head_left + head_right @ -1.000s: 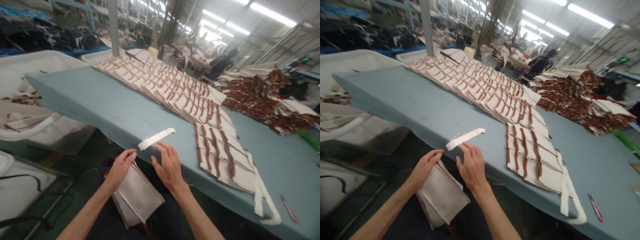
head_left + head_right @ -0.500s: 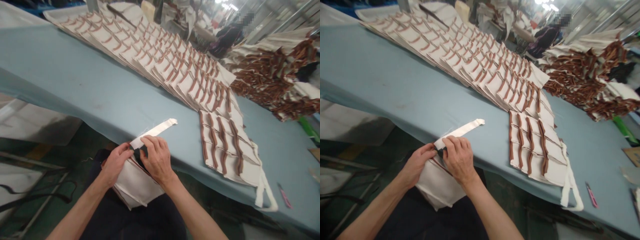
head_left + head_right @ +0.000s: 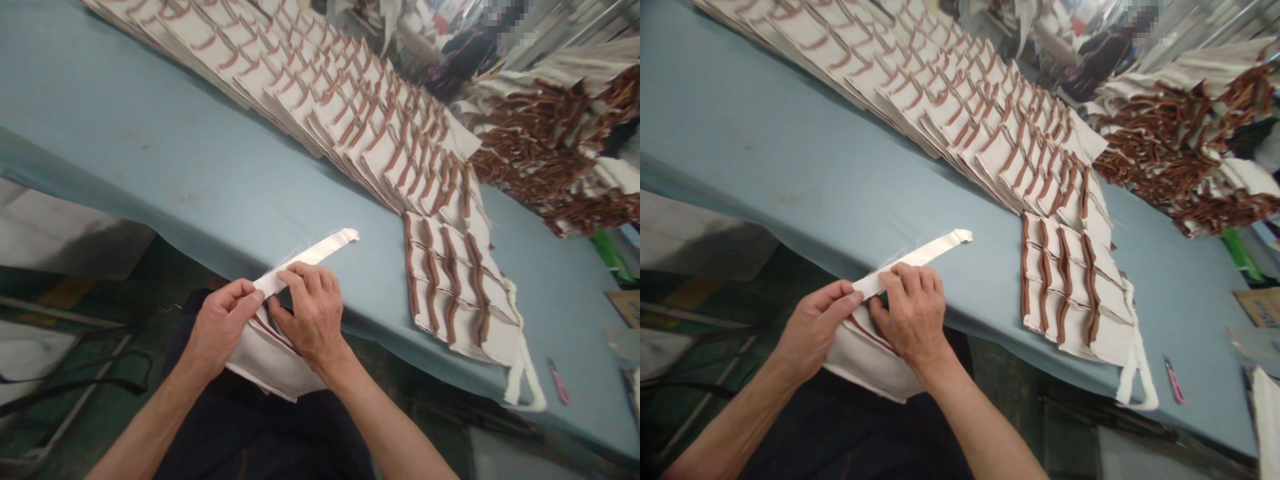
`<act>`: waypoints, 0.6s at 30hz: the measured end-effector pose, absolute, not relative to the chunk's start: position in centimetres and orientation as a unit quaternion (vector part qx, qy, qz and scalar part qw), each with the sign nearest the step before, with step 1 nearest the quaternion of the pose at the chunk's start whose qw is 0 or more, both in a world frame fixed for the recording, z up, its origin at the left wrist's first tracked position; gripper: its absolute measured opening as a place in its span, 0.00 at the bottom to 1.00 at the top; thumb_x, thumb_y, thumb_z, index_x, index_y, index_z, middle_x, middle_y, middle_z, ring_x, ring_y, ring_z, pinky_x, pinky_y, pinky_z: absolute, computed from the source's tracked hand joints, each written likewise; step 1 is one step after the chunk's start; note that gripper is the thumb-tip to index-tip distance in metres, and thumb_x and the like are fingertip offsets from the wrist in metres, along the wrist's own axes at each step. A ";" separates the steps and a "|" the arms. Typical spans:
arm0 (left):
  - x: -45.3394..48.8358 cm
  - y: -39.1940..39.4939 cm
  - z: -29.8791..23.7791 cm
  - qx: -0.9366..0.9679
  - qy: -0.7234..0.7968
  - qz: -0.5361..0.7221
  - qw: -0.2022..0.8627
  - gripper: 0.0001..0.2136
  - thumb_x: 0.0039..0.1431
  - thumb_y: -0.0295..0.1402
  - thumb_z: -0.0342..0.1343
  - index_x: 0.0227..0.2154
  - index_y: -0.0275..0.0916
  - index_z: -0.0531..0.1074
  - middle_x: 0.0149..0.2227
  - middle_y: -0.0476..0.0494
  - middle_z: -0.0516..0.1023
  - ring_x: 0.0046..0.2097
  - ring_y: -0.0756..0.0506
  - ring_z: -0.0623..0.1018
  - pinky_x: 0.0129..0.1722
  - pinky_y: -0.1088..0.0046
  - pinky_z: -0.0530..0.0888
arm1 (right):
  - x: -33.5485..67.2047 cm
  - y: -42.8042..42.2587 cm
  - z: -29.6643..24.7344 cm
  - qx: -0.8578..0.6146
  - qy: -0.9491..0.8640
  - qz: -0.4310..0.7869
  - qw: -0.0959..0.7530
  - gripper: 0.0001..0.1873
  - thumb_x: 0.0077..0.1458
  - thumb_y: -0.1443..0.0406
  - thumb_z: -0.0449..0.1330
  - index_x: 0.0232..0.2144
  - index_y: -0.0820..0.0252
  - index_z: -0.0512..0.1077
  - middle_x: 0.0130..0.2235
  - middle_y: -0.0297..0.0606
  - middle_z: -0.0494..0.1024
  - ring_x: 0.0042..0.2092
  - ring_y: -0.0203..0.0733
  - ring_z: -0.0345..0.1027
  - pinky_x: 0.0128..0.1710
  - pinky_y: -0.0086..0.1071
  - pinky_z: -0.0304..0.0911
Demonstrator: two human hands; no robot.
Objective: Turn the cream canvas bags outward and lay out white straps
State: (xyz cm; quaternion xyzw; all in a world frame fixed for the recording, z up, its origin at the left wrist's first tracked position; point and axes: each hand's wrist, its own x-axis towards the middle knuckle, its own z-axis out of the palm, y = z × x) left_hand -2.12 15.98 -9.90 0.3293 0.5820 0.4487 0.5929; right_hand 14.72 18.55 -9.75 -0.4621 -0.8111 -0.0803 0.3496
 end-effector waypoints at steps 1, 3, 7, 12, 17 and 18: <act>-2.1 15.9 -9.8 0.333 0.583 0.446 0.593 0.19 0.51 0.50 0.70 0.25 0.42 0.70 0.20 0.56 0.69 0.23 0.51 0.66 0.24 0.77 0.64 | 14.7 18.5 -9.8 -0.460 -0.810 -0.085 0.355 0.04 0.70 0.65 0.66 0.46 0.56 0.77 0.47 0.41 0.86 0.48 0.48 0.75 0.55 0.43 0.68; -2.0 15.8 -9.6 0.341 0.585 0.439 0.590 0.19 0.51 0.51 0.69 0.25 0.42 0.70 0.21 0.55 0.71 0.23 0.50 0.67 0.25 0.76 0.65 | 14.6 18.4 -9.9 -0.453 -0.806 -0.100 0.368 0.02 0.70 0.66 0.66 0.45 0.54 0.77 0.47 0.40 0.86 0.49 0.48 0.76 0.56 0.43 0.67; -2.0 15.6 -9.1 0.371 0.599 0.426 0.567 0.19 0.52 0.53 0.67 0.25 0.43 0.72 0.21 0.53 0.71 0.24 0.48 0.68 0.25 0.74 0.65 | 14.9 18.3 -9.9 -0.448 -0.817 -0.091 0.352 0.06 0.74 0.66 0.63 0.46 0.49 0.80 0.44 0.36 0.87 0.44 0.44 0.76 0.47 0.41 0.63; -1.8 15.9 -8.4 0.413 0.628 0.433 0.498 0.20 0.56 0.56 0.64 0.25 0.43 0.76 0.22 0.52 0.71 0.26 0.46 0.67 0.28 0.70 0.65 | 15.4 18.9 -9.7 -0.466 -0.830 0.023 0.306 0.12 0.77 0.64 0.60 0.41 0.51 0.82 0.38 0.36 0.87 0.39 0.43 0.75 0.41 0.41 0.60; -1.7 16.1 -8.5 0.429 0.649 0.427 0.460 0.21 0.61 0.58 0.60 0.28 0.44 0.80 0.23 0.50 0.76 0.29 0.42 0.73 0.33 0.66 0.70 | 15.5 19.4 -8.3 -0.532 -0.750 0.101 0.379 0.14 0.74 0.64 0.60 0.34 0.56 0.81 0.31 0.36 0.85 0.33 0.41 0.75 0.40 0.37 0.63; -1.6 16.2 -8.6 0.432 0.650 0.424 0.460 0.22 0.61 0.59 0.59 0.29 0.44 0.80 0.23 0.50 0.77 0.29 0.41 0.74 0.35 0.66 0.71 | 15.5 19.5 -8.0 -0.543 -0.739 0.124 0.379 0.15 0.73 0.63 0.60 0.34 0.56 0.82 0.30 0.36 0.85 0.32 0.41 0.74 0.39 0.36 0.63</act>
